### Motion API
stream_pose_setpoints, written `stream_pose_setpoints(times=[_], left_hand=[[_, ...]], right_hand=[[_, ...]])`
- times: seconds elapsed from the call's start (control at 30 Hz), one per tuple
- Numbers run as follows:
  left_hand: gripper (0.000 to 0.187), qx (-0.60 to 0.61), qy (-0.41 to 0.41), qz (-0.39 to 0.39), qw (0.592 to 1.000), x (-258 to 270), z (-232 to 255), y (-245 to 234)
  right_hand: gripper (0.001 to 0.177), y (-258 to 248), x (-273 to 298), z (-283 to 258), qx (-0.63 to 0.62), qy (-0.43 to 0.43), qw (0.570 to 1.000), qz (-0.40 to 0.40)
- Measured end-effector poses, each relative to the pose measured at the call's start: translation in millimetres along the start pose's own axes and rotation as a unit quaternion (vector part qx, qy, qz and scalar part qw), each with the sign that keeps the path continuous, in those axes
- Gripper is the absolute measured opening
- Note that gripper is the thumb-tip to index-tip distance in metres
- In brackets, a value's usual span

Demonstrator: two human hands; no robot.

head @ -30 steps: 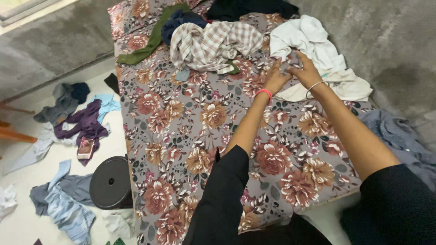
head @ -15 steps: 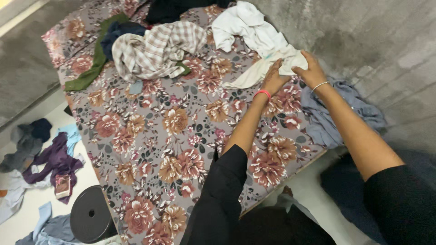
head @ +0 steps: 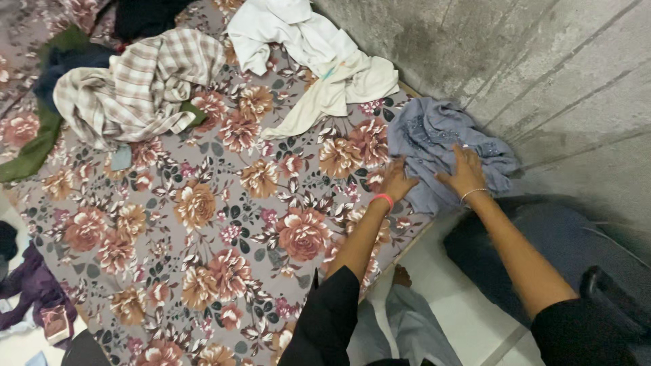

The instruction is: The person folds several pieces of clothing including a floral blanket, trousers, and shirts, and places them onto a bed.

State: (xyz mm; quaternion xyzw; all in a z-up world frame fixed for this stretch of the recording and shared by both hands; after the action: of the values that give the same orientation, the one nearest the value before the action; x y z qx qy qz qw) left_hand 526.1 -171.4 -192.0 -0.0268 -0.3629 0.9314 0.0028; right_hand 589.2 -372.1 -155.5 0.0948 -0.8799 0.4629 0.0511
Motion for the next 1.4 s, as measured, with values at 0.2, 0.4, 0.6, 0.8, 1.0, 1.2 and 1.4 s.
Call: stream_pose_setpoints(times=[0.2, 0.4, 0.6, 0.8, 1.0, 1.2, 1.4], left_hand=[[0.102, 0.131, -0.022, 0.023, 0.991, 19, -40, 83], [0.098, 0.224, -0.058, 0.107, 0.967, 35, -72, 137], [0.079, 0.193, -0.069, 0.132, 0.970, 56, -81, 145], [0.080, 0.456, -0.303, 0.124, 0.828, 45, -66, 101], [0.073, 0.721, -0.291, 0.167, 0.606, 42, -25, 18], [0.072, 0.781, -0.142, 0.273, 0.543, 60, -81, -44], [0.080, 0.740, -0.175, 0.284, 0.584, 94, -73, -139]], right_hand=[[0.139, -4, 8, 28, 0.118, 0.135, 0.983, -0.040], [0.154, 26, -12, 36, 0.049, 0.053, 0.997, 0.024], [0.076, 51, -23, 59, 0.214, 0.094, 0.972, 0.008], [0.047, 28, -19, 1, 0.105, 0.018, 0.994, 0.022], [0.052, 30, 40, -123, -0.073, -0.090, 0.993, -0.022], [0.053, 17, 84, -231, -0.157, -0.202, 0.958, -0.130], [0.057, -14, 88, -273, -0.333, -0.132, 0.931, -0.072]])
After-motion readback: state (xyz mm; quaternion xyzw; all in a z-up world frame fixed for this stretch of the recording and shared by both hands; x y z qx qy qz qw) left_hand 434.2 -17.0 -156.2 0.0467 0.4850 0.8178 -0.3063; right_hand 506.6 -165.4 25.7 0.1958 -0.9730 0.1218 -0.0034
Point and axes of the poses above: each hand's wrist, its own x-axis away from the middle knuckle, its own y-axis out of the palm, z = x × y, the point moved 7 cm from there along -x, towards the middle knuckle, and after that the axes turned 14 degrees about y, right-handed, at the moved point
